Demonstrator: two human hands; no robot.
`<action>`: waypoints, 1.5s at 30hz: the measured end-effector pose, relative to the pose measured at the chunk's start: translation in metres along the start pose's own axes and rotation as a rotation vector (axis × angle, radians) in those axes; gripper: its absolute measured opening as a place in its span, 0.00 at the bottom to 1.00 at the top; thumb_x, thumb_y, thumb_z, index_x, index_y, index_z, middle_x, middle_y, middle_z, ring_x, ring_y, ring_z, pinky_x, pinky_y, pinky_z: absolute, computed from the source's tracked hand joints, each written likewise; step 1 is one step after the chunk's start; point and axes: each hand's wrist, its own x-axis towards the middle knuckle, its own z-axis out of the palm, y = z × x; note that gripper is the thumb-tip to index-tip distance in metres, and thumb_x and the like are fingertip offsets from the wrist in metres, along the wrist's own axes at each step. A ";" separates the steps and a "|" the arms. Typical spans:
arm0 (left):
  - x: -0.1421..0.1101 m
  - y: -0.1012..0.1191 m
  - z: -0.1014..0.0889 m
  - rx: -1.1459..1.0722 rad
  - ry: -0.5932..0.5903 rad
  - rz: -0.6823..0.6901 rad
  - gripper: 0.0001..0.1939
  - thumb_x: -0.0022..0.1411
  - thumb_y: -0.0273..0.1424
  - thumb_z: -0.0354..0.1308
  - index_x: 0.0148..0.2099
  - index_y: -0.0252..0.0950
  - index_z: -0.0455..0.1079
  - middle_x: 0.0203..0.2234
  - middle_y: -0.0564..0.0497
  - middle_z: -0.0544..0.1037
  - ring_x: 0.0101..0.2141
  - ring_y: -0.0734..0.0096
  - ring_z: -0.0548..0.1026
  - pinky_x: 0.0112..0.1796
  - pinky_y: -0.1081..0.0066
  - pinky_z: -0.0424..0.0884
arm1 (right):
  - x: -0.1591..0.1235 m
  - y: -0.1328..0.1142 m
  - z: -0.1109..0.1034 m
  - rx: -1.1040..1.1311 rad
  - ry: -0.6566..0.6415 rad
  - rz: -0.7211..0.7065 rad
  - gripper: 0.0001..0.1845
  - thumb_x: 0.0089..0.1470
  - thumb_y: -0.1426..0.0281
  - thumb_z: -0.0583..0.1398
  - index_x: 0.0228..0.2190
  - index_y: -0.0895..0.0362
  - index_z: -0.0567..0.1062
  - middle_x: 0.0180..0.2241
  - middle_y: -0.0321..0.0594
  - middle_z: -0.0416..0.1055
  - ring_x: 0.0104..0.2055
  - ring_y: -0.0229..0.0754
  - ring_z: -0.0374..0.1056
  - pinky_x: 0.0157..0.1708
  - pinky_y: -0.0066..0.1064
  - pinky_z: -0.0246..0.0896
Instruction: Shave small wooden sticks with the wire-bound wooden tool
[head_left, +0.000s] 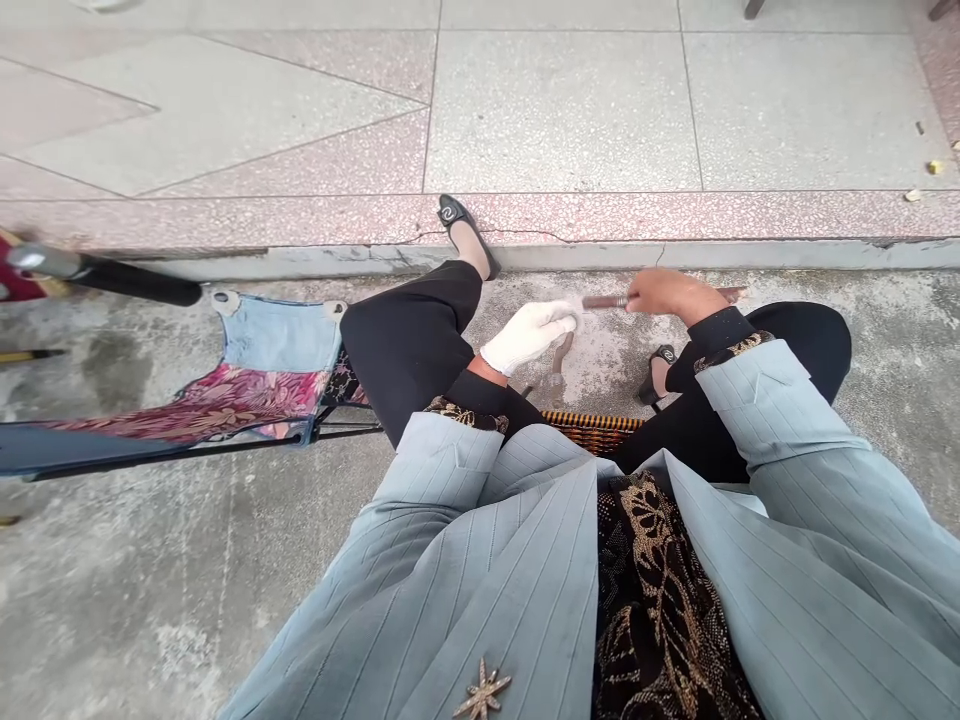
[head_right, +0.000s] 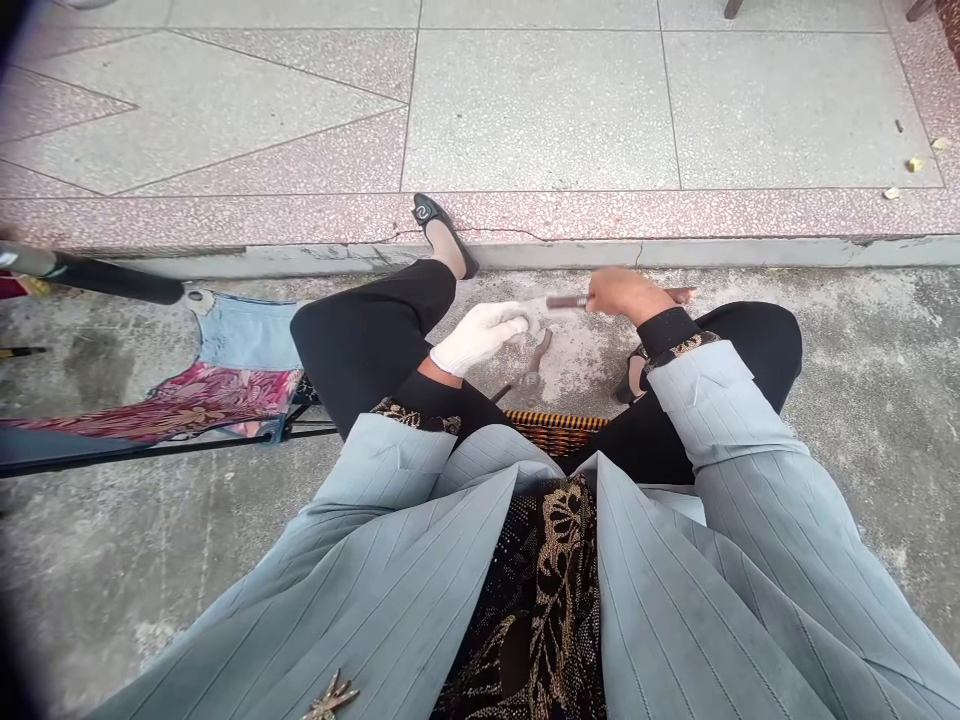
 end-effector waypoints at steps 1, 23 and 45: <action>0.001 -0.003 0.002 -0.014 0.043 0.001 0.19 0.66 0.43 0.53 0.39 0.33 0.78 0.36 0.48 0.82 0.37 0.66 0.76 0.42 0.68 0.72 | -0.001 -0.004 0.003 -0.006 -0.148 -0.055 0.09 0.63 0.69 0.66 0.33 0.61 0.84 0.29 0.45 0.77 0.30 0.43 0.68 0.32 0.36 0.57; 0.011 -0.017 0.022 -0.117 -0.125 -0.058 0.21 0.65 0.49 0.58 0.37 0.34 0.75 0.28 0.52 0.76 0.31 0.71 0.71 0.36 0.72 0.68 | -0.006 -0.011 0.000 0.050 -0.136 -0.076 0.09 0.65 0.69 0.64 0.35 0.61 0.83 0.30 0.43 0.76 0.30 0.40 0.67 0.32 0.33 0.56; 0.002 -0.005 -0.003 -0.325 0.026 -0.068 0.19 0.62 0.47 0.61 0.35 0.34 0.72 0.29 0.50 0.75 0.27 0.74 0.67 0.32 0.71 0.65 | -0.008 -0.007 -0.004 0.183 -0.268 -0.146 0.09 0.64 0.66 0.67 0.36 0.60 0.84 0.27 0.39 0.75 0.28 0.38 0.65 0.32 0.33 0.56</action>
